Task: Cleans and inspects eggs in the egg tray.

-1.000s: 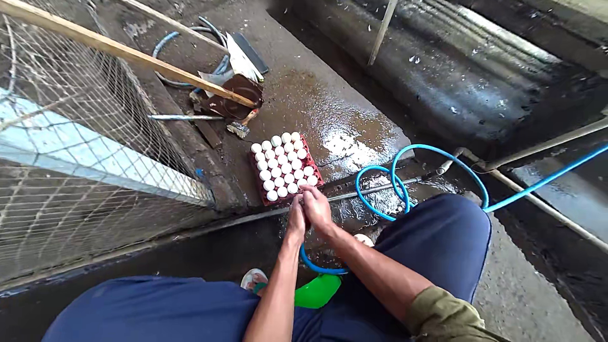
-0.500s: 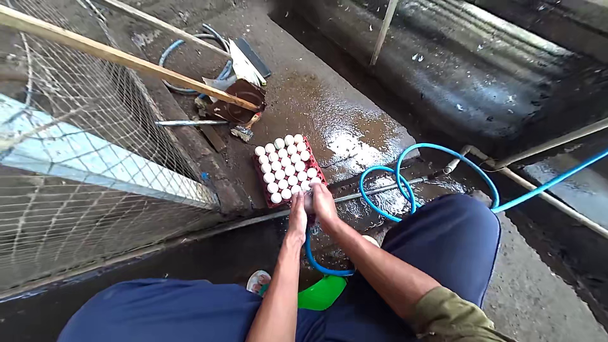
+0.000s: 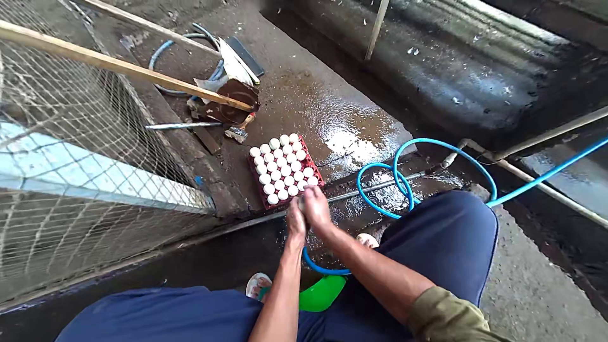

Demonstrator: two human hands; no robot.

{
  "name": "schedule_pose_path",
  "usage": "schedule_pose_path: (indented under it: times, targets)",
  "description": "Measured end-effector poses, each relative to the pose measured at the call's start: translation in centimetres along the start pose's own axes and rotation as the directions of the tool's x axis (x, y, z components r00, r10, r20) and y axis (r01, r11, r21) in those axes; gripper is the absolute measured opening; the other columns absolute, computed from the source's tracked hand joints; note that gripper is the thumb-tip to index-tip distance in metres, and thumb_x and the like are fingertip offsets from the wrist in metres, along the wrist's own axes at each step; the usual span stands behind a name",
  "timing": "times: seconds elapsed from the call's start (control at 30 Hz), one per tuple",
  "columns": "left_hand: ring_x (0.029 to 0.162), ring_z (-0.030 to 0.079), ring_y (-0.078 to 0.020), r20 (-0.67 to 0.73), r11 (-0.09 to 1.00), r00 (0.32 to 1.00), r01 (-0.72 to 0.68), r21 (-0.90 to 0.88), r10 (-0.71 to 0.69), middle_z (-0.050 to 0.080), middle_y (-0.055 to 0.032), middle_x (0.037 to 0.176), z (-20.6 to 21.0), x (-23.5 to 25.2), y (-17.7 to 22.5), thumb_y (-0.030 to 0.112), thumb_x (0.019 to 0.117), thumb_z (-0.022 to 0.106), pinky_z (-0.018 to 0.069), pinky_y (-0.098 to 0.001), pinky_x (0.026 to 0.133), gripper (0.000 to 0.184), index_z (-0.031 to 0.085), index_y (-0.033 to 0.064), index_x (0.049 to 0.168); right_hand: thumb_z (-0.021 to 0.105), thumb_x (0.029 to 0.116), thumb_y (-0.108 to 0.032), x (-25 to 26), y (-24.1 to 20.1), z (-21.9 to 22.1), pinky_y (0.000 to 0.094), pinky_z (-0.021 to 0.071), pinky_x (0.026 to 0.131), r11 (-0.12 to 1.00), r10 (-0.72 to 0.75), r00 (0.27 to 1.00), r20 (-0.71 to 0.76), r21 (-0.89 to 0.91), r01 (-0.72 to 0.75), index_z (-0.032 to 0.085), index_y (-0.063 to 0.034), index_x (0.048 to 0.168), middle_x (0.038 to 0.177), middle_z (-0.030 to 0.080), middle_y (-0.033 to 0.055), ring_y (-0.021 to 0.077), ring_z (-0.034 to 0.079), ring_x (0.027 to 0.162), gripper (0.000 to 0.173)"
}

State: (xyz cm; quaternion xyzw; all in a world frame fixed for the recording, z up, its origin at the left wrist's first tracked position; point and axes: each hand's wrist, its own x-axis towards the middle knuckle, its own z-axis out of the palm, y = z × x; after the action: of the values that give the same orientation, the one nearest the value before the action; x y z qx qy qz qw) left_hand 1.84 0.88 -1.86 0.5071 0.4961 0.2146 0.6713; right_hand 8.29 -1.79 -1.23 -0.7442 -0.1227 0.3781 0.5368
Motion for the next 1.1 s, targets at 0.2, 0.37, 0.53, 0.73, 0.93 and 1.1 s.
schedule_pose_path:
  times: [0.2,0.37,0.53,0.73,0.93,1.1]
  targets:
    - [0.041,0.037,-0.0063,0.208,0.984,0.965,0.172,-0.039,-0.161,0.050,0.0014,0.059,-0.8,0.4,-0.4,0.037,0.1105,0.022,0.0311,-0.0216,0.037,0.046,0.059,0.0114,0.098,0.046,0.1069,-0.024,3.2,0.5,-1.2,0.0468,0.0540,0.086,0.924,0.263,0.956,0.131,0.249,-0.289,0.058,-0.0055,0.130,0.112,0.066,0.0163,0.0252,0.065,0.099,0.032]
    - [0.088,0.060,-0.0108,0.173,0.987,0.985,0.011,-0.158,0.017,0.061,-0.0080,0.111,-1.2,1.6,-1.1,0.026,0.1105,0.032,0.0524,-0.0280,0.071,0.035,0.045,0.0063,0.136,0.038,0.1093,-0.027,2.1,-0.1,-1.4,0.0479,0.0516,0.094,0.992,0.084,0.987,0.139,0.080,-0.096,0.059,-0.0013,0.133,0.119,0.066,0.0195,0.0277,0.064,0.109,0.040]
    - [0.084,0.061,-0.0127,0.027,0.997,0.997,-0.069,0.043,0.067,0.064,-0.0102,0.101,-0.3,0.6,-1.0,0.028,0.1125,0.019,0.0524,-0.0314,0.072,0.050,0.059,-0.0002,0.123,0.040,0.1072,-0.025,1.0,0.2,-0.5,0.0535,0.0464,0.104,0.996,0.019,0.995,0.098,-0.084,-0.011,0.060,-0.0058,0.139,0.128,0.066,0.0204,0.0319,0.061,0.122,0.042]
    - [0.118,0.058,-0.0233,-0.005,0.952,0.990,-0.132,0.275,0.138,0.059,-0.0267,0.129,-0.1,-0.4,0.1,0.014,0.1116,0.027,0.0433,-0.0369,0.105,0.043,0.051,-0.0132,0.135,0.043,0.1064,-0.022,-1.0,-0.4,0.1,0.0520,0.0459,0.106,1.000,0.012,0.998,0.066,-0.012,-0.012,0.064,-0.0043,0.134,0.131,0.065,0.0195,0.0306,0.061,0.124,0.038]
    - [0.115,0.060,-0.0230,-0.024,0.964,0.992,-0.113,0.240,0.122,0.061,-0.0254,0.125,-0.3,-0.4,0.5,0.016,0.1119,0.027,0.0452,-0.0387,0.103,0.045,0.053,-0.0115,0.134,0.042,0.1079,-0.024,-1.2,-0.6,0.4,0.0533,0.0451,0.108,0.998,0.057,0.997,0.055,0.034,-0.059,0.059,-0.0044,0.139,0.134,0.063,0.0207,0.0321,0.059,0.127,0.040]
    - [0.053,0.051,-0.0065,0.096,0.996,0.992,0.088,-0.007,-0.087,0.058,-0.0002,0.073,-1.2,0.6,0.0,0.031,0.1115,0.024,0.0426,-0.0236,0.045,0.041,0.058,0.0084,0.109,0.044,0.1077,-0.026,1.6,0.4,-0.1,0.0547,0.0514,0.094,0.956,0.238,0.967,0.086,0.152,-0.249,0.053,-0.0041,0.140,0.124,0.064,0.0233,0.0340,0.064,0.111,0.040]
